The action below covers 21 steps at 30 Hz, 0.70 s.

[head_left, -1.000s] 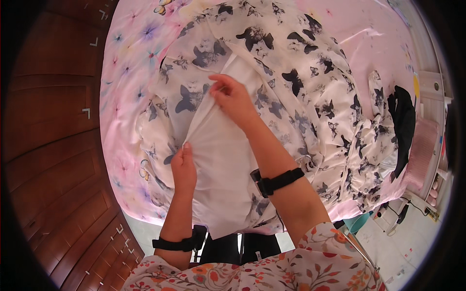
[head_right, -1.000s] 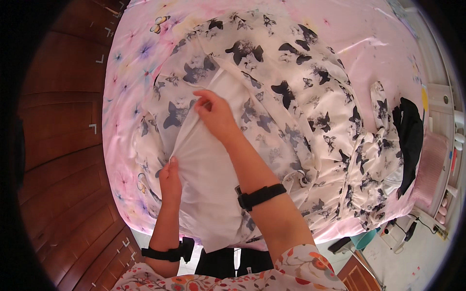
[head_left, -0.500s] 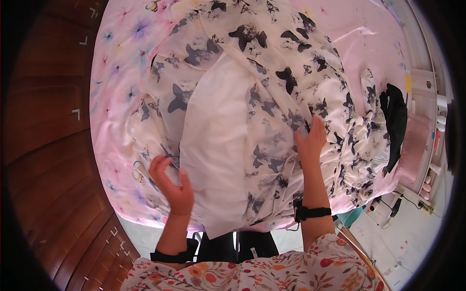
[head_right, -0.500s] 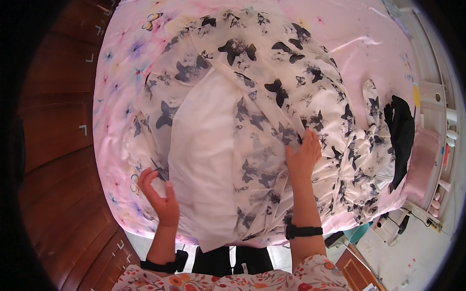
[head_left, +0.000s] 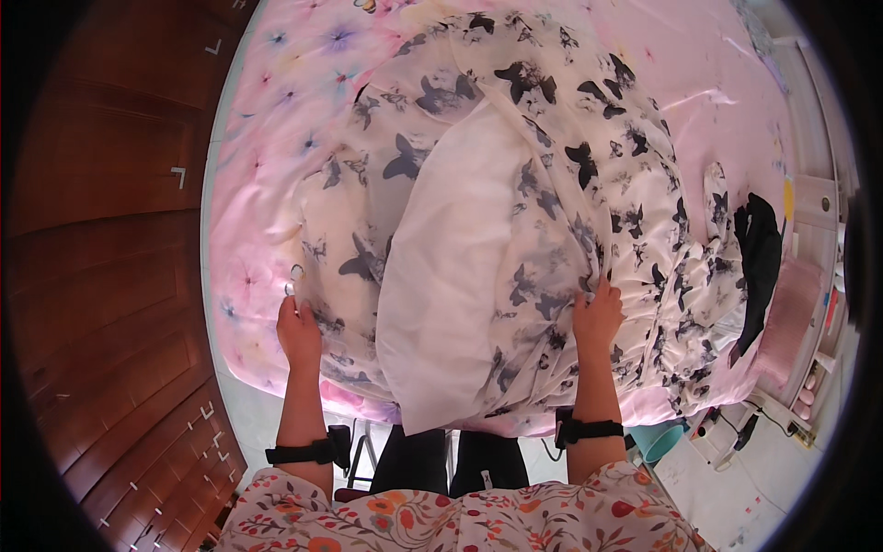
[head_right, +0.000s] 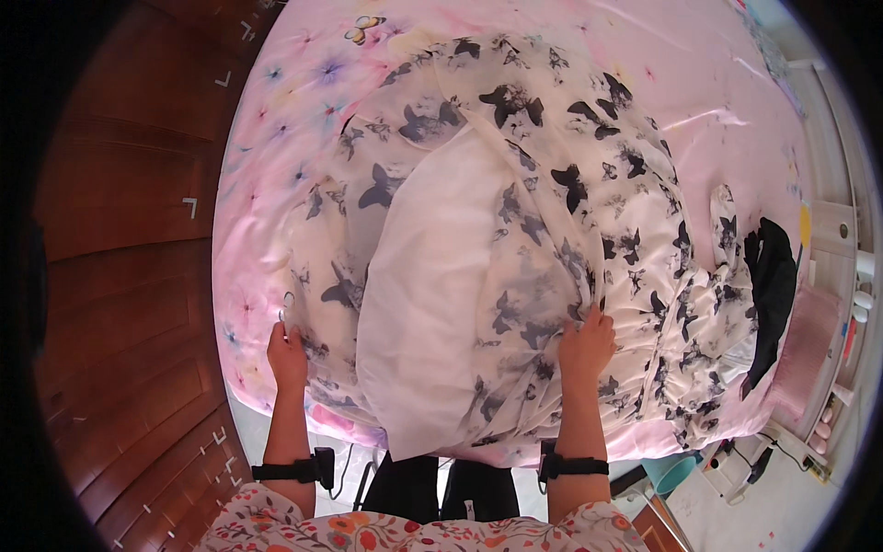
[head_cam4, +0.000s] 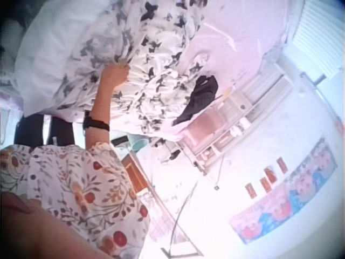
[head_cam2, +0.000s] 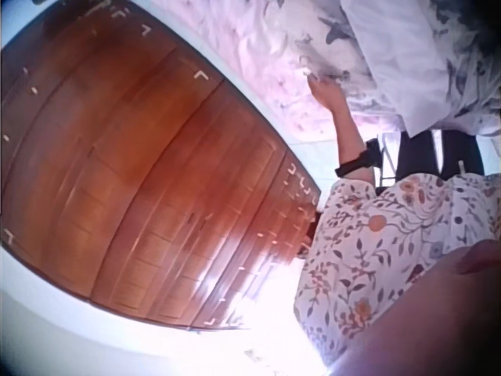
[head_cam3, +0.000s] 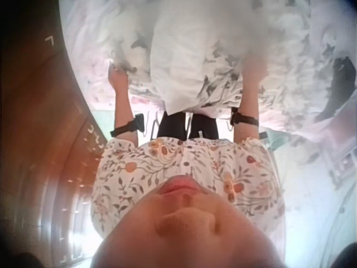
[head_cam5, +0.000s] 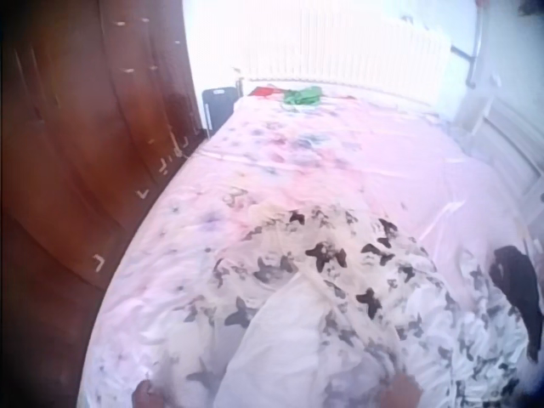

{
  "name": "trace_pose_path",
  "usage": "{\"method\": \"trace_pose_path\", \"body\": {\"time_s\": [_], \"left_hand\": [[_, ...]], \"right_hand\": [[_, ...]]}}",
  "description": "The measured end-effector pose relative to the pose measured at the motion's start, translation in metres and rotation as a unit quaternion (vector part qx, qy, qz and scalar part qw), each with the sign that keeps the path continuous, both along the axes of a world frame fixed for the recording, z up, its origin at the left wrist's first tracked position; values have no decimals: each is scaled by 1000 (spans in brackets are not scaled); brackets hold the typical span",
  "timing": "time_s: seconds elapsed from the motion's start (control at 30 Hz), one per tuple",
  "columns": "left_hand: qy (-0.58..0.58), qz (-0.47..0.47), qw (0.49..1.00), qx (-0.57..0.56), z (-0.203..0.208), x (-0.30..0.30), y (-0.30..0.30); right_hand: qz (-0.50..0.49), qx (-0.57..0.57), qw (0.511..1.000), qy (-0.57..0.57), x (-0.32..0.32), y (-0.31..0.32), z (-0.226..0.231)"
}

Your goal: The person folds a pair of black pants and a white patterned garment by hand on a bed, placing them into separate stacks.

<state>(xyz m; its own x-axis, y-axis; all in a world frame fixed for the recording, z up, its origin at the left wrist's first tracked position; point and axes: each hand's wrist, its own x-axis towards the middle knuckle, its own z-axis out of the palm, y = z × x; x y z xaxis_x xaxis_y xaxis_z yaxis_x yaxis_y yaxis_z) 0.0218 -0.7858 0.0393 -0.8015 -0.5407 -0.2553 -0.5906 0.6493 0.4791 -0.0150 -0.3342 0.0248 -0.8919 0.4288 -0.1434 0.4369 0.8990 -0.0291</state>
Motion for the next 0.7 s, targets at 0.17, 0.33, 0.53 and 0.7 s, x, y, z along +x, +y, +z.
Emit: {"method": "trace_pose_path", "body": {"time_s": [0.17, 0.33, 0.53, 0.7], "left_hand": [[123, 105, 987, -15, 13, 18, -8], [154, 141, 976, -66, 15, 50, -39], [128, 145, 979, -66, 23, 70, -68], [168, -27, 973, 157, 54, 73, -1]], "right_hand": [[-79, -168, 983, 10, 14, -2, 17], [16, -492, 858, 146, 4, -73, 62], [-22, -771, 615, 163, -19, -186, 135], [-17, -844, 528, 97, -17, -252, 164]]}}
